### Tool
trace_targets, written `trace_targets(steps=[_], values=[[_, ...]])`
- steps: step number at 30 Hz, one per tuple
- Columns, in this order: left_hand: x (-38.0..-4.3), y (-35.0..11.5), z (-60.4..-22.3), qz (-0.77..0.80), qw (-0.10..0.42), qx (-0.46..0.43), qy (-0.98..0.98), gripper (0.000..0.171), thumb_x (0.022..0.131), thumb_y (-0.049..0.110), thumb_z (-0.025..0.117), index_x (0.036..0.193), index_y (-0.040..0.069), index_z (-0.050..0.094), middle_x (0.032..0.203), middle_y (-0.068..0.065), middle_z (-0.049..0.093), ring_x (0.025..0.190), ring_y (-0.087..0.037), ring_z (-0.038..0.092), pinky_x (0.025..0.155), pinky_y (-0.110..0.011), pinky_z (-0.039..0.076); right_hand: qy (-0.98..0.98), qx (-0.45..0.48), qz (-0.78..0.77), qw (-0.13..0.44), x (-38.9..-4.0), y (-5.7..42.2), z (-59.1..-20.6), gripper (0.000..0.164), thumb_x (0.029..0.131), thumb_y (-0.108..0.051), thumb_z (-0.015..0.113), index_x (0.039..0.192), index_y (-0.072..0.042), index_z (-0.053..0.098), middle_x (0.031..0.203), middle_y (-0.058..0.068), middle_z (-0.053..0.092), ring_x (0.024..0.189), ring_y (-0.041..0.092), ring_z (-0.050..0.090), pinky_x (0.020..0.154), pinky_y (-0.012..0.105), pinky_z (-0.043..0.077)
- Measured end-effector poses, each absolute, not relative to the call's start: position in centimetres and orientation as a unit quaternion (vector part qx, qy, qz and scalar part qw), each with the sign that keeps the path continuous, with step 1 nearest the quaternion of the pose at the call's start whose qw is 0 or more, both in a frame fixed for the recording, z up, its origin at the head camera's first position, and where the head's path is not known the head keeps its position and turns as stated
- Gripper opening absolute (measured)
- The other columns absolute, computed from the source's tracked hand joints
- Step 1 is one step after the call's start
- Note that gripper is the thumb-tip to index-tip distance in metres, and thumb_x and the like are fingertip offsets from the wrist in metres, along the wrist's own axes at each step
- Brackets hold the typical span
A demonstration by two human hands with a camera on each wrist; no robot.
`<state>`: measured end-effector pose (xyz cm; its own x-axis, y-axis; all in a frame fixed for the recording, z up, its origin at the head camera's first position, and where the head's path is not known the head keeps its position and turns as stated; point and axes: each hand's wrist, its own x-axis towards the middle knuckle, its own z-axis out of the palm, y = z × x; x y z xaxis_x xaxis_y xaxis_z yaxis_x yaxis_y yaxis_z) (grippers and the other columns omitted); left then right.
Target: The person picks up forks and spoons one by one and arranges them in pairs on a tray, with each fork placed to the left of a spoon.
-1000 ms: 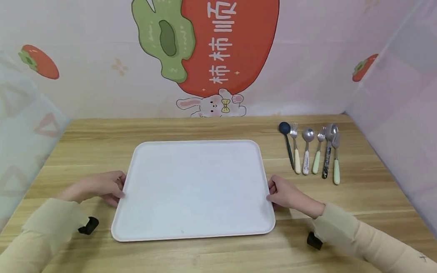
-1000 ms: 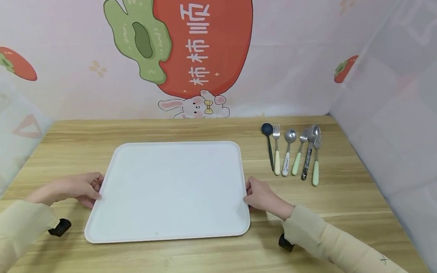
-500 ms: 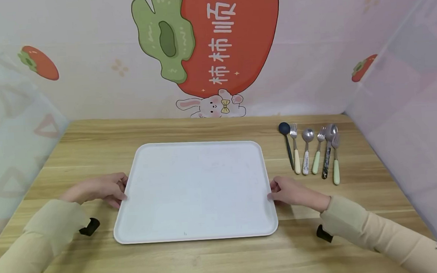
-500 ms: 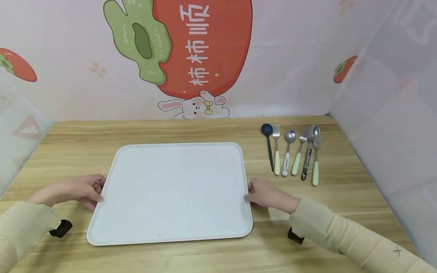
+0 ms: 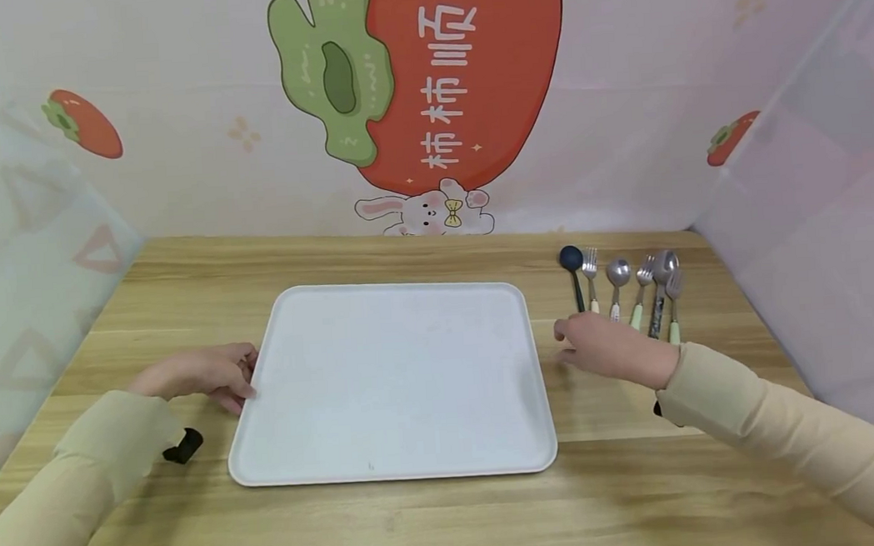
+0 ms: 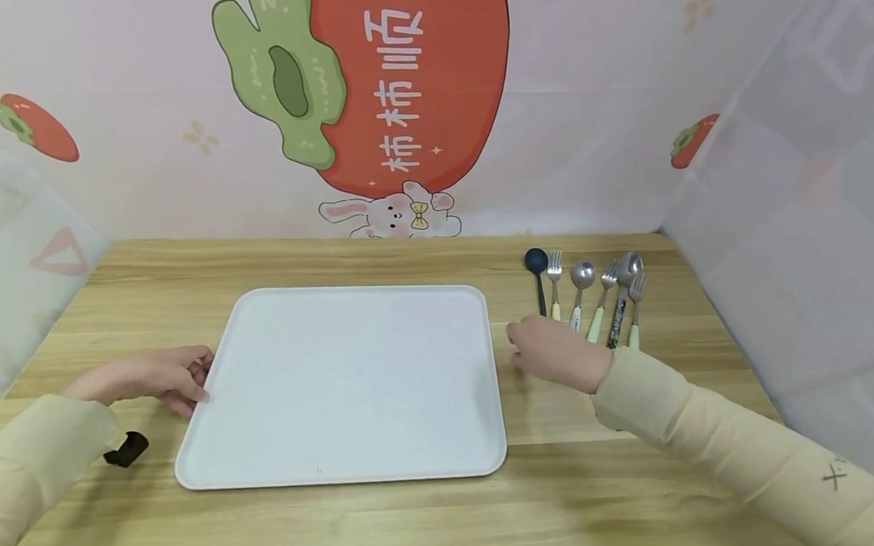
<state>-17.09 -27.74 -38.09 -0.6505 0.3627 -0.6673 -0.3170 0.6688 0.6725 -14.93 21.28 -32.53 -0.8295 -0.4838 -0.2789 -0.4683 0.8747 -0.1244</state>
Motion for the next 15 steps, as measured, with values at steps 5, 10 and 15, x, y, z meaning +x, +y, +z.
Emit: trace_targets(steps=[5, 10, 15], values=[[-17.0, -27.9, -38.0, 0.404, 0.423, 0.011, 0.811, 0.039, 0.08, -0.008, 0.057, 0.108, -0.012, 0.03, 0.091, -0.018, 0.048, 0.071, -0.019, 0.059, 0.062, -0.032, 0.054, 0.961, -0.229, -0.019, 0.154, -16.1, 22.4, -32.4, 0.024, 0.085, -0.013, 0.062, 0.099, 0.007, 0.059, 0.084, 0.014, 0.064, 0.069, 0.02, 0.061, 0.061, 0.034, 0.051], [-17.1, -27.8, -37.9, 0.4, 0.424, 0.014, 0.813, 0.04, 0.08, -0.008, 0.057, 0.109, -0.012, 0.03, 0.092, -0.019, 0.048, 0.072, -0.019, 0.059, 0.064, -0.033, 0.054, 0.965, -0.186, -0.039, 0.179, -17.6, 24.1, -32.4, 0.023, 0.087, -0.012, 0.059, 0.098, 0.008, 0.057, 0.078, 0.01, 0.062, 0.063, 0.016, 0.057, 0.056, 0.032, 0.049], [-17.2, -27.8, -37.8, 0.399, 0.427, 0.015, 0.811, 0.04, 0.081, -0.007, 0.057, 0.109, -0.012, 0.03, 0.093, -0.019, 0.048, 0.073, -0.019, 0.059, 0.064, -0.033, 0.054, 0.969, -0.168, -0.051, 0.172, -18.9, 25.5, -32.7, 0.023, 0.088, -0.01, 0.057, 0.1, 0.01, 0.056, 0.087, 0.016, 0.063, 0.07, 0.021, 0.061, 0.064, 0.037, 0.052]])
